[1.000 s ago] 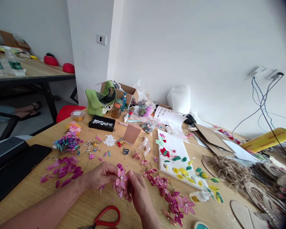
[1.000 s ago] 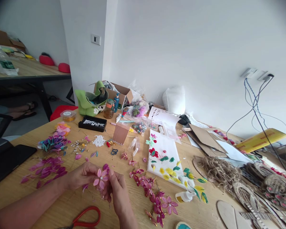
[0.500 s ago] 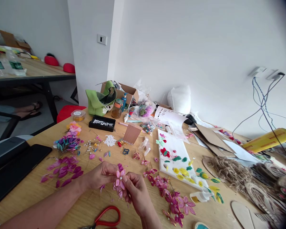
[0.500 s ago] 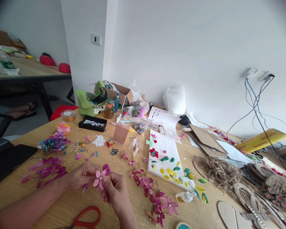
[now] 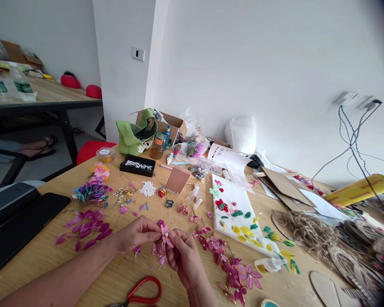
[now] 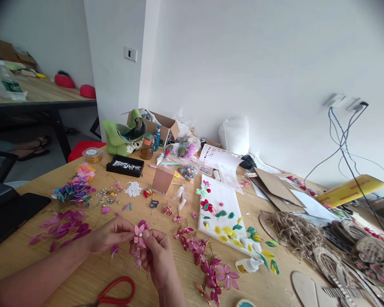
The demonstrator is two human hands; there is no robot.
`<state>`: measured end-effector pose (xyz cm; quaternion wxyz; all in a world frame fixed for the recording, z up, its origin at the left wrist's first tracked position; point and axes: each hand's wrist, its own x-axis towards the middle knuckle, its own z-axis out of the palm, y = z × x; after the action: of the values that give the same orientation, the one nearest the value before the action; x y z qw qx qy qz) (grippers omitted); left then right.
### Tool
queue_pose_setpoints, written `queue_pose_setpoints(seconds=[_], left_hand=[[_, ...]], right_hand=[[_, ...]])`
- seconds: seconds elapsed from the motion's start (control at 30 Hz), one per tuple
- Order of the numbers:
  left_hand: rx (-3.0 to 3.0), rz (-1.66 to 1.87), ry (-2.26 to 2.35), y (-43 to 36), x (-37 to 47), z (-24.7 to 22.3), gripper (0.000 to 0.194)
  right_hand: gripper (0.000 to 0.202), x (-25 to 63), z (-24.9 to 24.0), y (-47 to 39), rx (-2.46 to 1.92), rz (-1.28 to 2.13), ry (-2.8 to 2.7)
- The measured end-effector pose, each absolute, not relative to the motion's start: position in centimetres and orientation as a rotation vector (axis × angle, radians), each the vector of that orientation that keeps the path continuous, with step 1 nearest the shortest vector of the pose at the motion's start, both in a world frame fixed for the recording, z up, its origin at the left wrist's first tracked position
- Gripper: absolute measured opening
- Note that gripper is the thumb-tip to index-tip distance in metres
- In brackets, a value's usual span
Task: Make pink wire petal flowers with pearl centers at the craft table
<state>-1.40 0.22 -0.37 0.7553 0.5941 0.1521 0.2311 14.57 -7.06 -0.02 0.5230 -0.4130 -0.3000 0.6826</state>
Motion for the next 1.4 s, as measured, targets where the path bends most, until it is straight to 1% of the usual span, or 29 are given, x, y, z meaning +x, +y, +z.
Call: queue_pose_setpoints(seconds=[0.13, 0.23, 0.33, 0.6, 0.77, 0.97, 1.2, 1.4], left_hand=[[1.229, 0.513, 0.344, 0.1, -1.2, -0.4, 0.035], [1.189, 0.527, 0.340, 0.1, -1.0, -0.6, 0.031], [1.185, 0.526, 0.351, 0.1, -1.0, -0.7, 0.027], [1.217, 0.577, 0.396, 0.0, -0.8, -0.6, 0.024], [1.270, 0.605, 0.351, -0.2, -0.7, -0.2, 0.027], [1.330, 0.689, 0.340, -0.2, -0.7, -0.5, 0.034], [1.605, 0.881, 0.423, 0.1, -0.9, -0.9, 0.027], [1.856, 0.905, 0.436, 0.2, -0.8, -0.9, 0.030]], right_hand=[[0.043, 14.8, -0.4, -6.9, -0.953, 1.690, -0.632], [0.044, 14.9, -0.5, -6.8, -0.960, 1.701, -0.580], [0.045, 14.9, -0.5, -6.7, -0.962, 1.704, -0.575], [0.047, 14.3, -0.3, -6.8, -0.956, 1.689, -0.587], [0.052, 14.1, 0.2, -6.8, -0.898, 1.640, -0.606], [0.049, 14.2, -0.2, -6.9, -0.871, 1.565, -0.663], [0.046, 14.7, -0.7, -7.1, -1.013, 1.390, -0.813], [0.042, 15.1, -0.3, -7.0, -1.119, 1.360, -0.865]])
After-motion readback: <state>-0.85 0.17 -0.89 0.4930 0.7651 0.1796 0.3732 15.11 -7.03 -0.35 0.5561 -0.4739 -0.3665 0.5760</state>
